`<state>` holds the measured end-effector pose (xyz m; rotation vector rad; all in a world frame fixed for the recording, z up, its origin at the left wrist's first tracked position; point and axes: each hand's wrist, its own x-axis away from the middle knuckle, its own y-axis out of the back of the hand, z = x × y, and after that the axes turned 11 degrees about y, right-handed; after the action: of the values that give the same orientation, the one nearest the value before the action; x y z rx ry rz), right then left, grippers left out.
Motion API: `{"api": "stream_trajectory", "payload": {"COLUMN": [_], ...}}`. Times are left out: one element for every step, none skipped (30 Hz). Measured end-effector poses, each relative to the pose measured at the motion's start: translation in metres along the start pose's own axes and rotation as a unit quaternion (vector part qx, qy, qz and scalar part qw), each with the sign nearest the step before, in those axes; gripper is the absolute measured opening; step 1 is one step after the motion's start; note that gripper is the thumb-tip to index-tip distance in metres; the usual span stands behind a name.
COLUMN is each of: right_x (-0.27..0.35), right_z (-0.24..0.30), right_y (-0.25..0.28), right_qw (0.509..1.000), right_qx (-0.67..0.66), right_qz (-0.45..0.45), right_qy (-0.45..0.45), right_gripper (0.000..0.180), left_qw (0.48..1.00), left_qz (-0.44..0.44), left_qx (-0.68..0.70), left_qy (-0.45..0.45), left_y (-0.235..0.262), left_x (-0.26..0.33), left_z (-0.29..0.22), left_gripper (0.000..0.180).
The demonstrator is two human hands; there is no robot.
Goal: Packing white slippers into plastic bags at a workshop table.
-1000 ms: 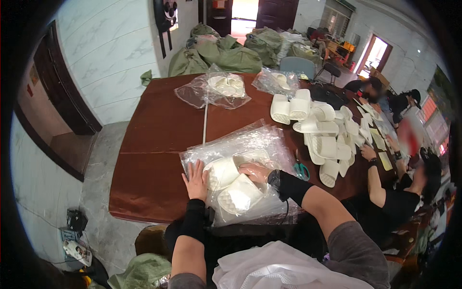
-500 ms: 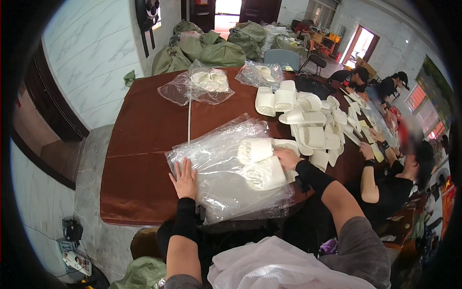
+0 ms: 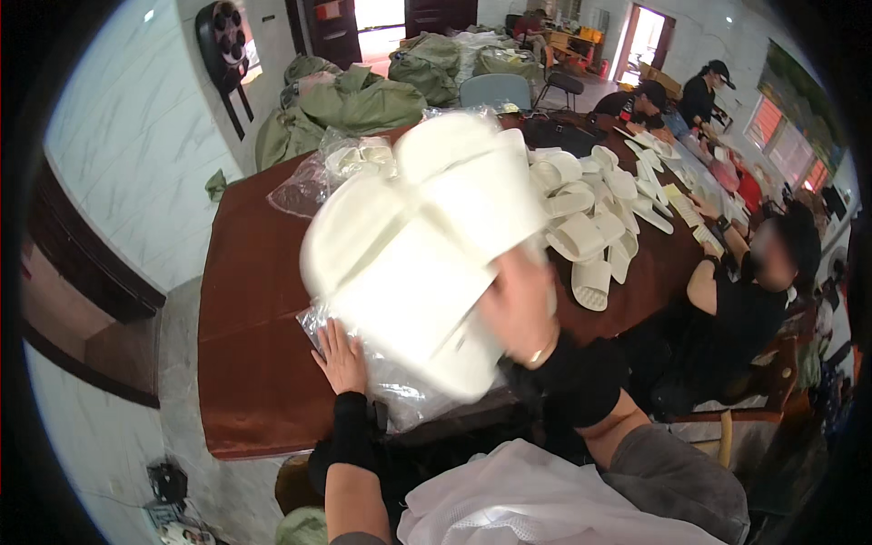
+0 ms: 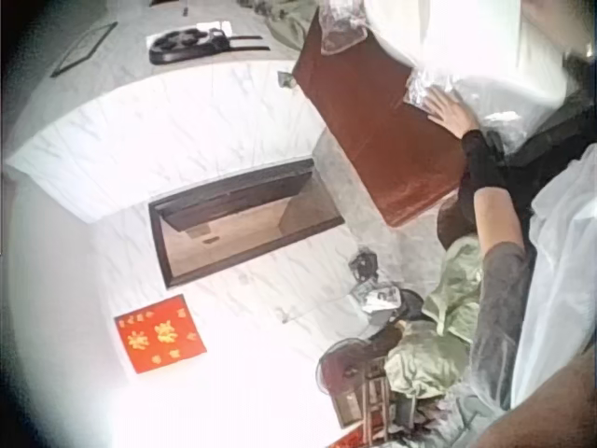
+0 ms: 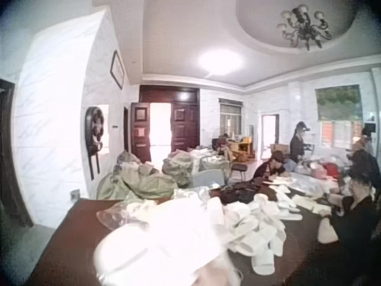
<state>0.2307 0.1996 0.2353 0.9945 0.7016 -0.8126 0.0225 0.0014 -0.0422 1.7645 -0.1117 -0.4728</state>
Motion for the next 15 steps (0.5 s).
{"api": "stream_trajectory", "payload": {"right_x": [0.014,0.031,0.038,0.052,0.069,0.095,0.119,0.145,0.147,0.146,0.146,0.146,0.142,0.133,0.124], "right_z": [0.015,0.015,0.022,0.008,-0.004,-0.044,-0.087,-0.132,-0.129,-0.136,-0.147,-0.146,-0.153,-0.155,-0.164], "right_y": [-0.016,-0.029,-0.045,-0.056,-0.078,-0.093,-0.104,-0.109,-0.102,-0.096,-0.090,-0.084,-0.076,-0.068,-0.056], "right_qw": [0.999,0.993,0.986,0.983,0.978,0.965,0.936,0.922,0.944,0.946,0.943,0.937,0.943,0.944,0.951], "right_qx": [-0.021,-0.056,-0.089,-0.082,-0.065,0.013,0.089,0.103,0.085,0.094,0.106,0.113,0.104,0.105,0.089], "right_qz": [0.041,0.085,0.121,0.148,0.190,0.262,0.329,0.324,0.243,0.235,0.248,0.268,0.259,0.257,0.235], "right_qy": [0.027,0.060,0.073,0.069,0.048,-0.018,-0.086,-0.186,-0.206,-0.204,-0.197,-0.195,-0.181,-0.181,-0.181], "right_gripper": [0.032,0.034,0.031,0.025,0.023,0.022,0.022,0.019,0.019,0.019,0.020,0.020,0.018,0.018,0.017], "left_qw": [1.000,1.000,1.000,1.000,1.000,0.999,0.999,0.996,0.997,0.998,0.997,0.997,0.997,0.997,0.997], "left_qz": [-0.004,0.000,0.001,0.007,0.002,0.004,0.006,0.033,0.038,0.040,0.039,0.046,0.032,0.031,0.034], "left_qx": [-0.006,0.006,0.008,0.023,0.022,0.034,0.047,0.082,0.062,0.052,0.059,0.058,0.062,0.063,0.061], "left_qy": [-0.004,-0.012,-0.007,-0.019,-0.008,-0.014,-0.020,-0.001,0.017,0.019,0.018,0.019,0.018,0.016,0.025], "left_y": [-0.001,-0.004,-0.001,-0.005,0.005,0.007,0.009,0.013,0.012,0.013,0.016,0.018,0.014,0.015,0.016], "left_x": [0.001,0.000,0.002,0.000,0.001,-0.001,-0.003,-0.005,-0.001,-0.001,-0.002,0.004,0.002,0.004,0.004], "left_z": [0.008,-0.003,0.000,-0.015,-0.006,-0.017,-0.029,-0.037,-0.021,-0.022,-0.027,-0.021,-0.019,-0.014,-0.014], "left_gripper": [0.057,0.057,0.056,0.056,0.056,0.056,0.055,0.056,0.056,0.056,0.055,0.055,0.056,0.056,0.056]}}
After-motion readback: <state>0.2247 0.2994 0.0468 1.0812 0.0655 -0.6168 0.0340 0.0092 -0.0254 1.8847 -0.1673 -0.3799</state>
